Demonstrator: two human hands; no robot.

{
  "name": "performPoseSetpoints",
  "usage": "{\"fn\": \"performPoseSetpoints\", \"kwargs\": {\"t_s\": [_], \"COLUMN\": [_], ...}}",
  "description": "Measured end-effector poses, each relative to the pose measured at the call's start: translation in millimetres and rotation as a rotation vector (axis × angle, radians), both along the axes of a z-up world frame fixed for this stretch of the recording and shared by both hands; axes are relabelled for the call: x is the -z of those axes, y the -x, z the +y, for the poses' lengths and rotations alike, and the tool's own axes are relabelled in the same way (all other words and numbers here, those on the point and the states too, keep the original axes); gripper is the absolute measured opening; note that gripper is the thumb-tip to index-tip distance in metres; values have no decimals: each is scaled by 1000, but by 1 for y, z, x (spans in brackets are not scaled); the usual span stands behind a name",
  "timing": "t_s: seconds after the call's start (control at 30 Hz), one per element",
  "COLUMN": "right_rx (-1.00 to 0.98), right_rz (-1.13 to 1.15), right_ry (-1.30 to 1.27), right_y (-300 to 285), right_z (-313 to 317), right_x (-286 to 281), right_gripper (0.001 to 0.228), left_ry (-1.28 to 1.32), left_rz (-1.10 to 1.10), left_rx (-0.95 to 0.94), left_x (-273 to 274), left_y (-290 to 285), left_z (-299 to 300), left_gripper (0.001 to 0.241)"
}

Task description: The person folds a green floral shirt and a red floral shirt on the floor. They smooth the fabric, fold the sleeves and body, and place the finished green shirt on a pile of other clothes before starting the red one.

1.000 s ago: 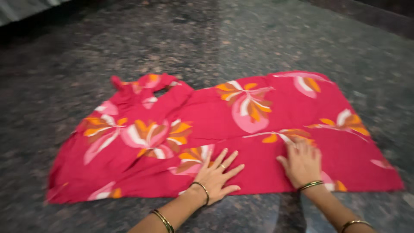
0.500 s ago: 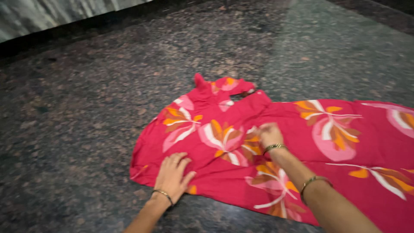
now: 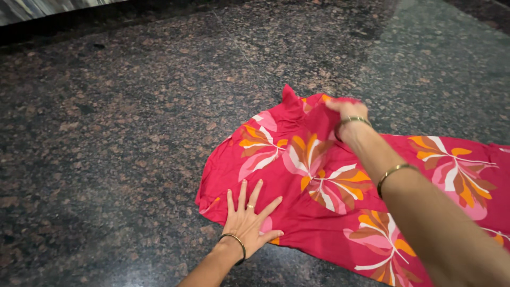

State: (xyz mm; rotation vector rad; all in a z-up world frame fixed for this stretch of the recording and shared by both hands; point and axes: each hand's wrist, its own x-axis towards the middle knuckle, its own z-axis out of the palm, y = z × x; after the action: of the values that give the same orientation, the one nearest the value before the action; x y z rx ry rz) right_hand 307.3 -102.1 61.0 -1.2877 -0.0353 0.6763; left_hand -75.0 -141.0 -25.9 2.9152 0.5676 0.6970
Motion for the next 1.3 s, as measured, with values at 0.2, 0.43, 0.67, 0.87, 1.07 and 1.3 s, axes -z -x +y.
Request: {"fn": "performPoseSetpoints", "kwargs": {"t_s": [0.2, 0.43, 0.67, 0.87, 1.07, 1.3], "right_rx": [-235, -716, -855, -94, -51, -377], "right_rz": [-386, -815, -874, -14, -137, -698], "right_ry": [-70, 26, 32, 246, 577, 1117], "right_y": [71, 96, -36, -41, -31, 13], "right_z": [14, -49, -252, -377, -387, -347], "right_x": [-104, -170, -138, 115, 173, 125], "right_gripper": [29, 47, 29, 21, 53, 61], "left_ry": [79, 372, 477, 516, 780, 1365], "left_rz": [270, 228, 86, -2, -174, -365], "left_rx": [44, -75, -361, -454, -705, -1098], "left_x": [13, -2, -18, -5, 30, 66], "left_y": [1, 4, 4, 9, -8, -43], "left_z": [-6, -6, -24, -36, -13, 43], "left_gripper": [56, 67, 73, 70, 32, 46]}}
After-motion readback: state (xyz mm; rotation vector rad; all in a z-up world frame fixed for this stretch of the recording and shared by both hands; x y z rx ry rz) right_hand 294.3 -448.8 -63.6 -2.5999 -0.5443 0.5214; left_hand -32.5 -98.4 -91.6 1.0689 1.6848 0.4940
